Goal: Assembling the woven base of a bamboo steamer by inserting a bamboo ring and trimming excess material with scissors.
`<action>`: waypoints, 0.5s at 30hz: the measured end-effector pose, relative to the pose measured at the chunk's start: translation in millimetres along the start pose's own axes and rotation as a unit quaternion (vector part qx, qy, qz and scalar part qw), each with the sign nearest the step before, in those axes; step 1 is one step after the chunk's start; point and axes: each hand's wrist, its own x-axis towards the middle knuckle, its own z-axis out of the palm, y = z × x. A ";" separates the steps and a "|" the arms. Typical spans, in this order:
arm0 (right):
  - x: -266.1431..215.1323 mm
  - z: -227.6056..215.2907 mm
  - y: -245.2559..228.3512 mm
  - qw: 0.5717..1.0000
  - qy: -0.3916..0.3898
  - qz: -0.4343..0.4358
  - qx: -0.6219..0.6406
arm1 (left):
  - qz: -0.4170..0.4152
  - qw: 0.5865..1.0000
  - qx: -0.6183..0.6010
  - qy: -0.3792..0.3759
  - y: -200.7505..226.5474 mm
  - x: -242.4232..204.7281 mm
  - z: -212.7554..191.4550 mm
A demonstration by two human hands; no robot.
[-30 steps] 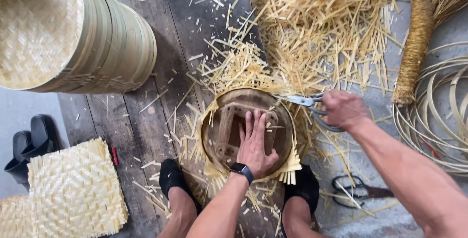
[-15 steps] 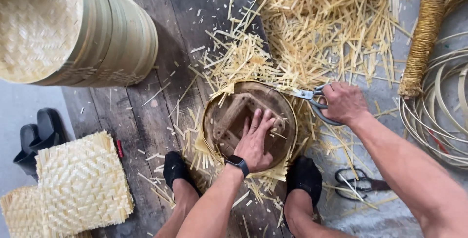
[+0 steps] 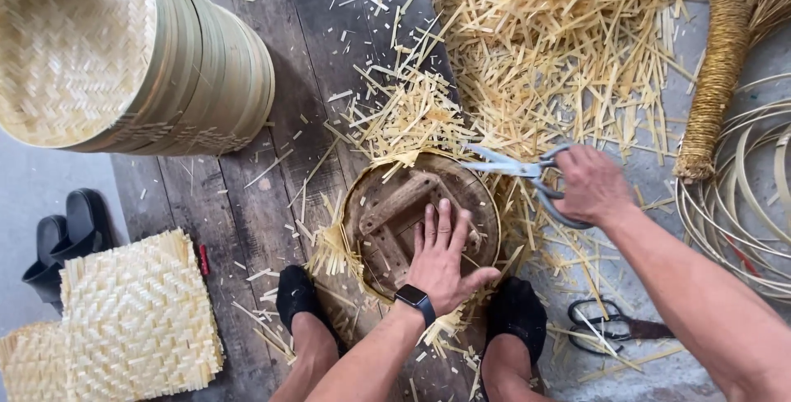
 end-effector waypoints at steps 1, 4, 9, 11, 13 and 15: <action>9.6 -3.7 -7.2 1.000 -0.002 -0.003 -0.002 | -0.002 1.000 -0.003 0.002 -3.0 0.3 7.5; 32.8 -8.5 -39.8 0.995 0.069 -0.050 -0.048 | 0.009 0.997 0.076 0.030 -3.5 -0.3 13.0; 47.1 5.6 -43.8 0.998 -0.039 -0.025 -0.031 | -0.335 0.937 -0.053 0.082 22.8 36.7 9.6; 33.7 14.0 -17.9 0.998 -0.053 -0.018 -0.026 | -0.297 0.950 -0.029 0.086 19.3 41.3 17.3; 10.7 26.7 -3.0 0.997 -0.076 -0.018 -0.014 | -0.270 0.959 -0.003 0.086 17.3 30.4 17.5; -9.0 36.1 15.6 0.997 -0.068 0.013 -0.030 | -0.173 0.982 0.070 0.010 16.9 26.5 7.2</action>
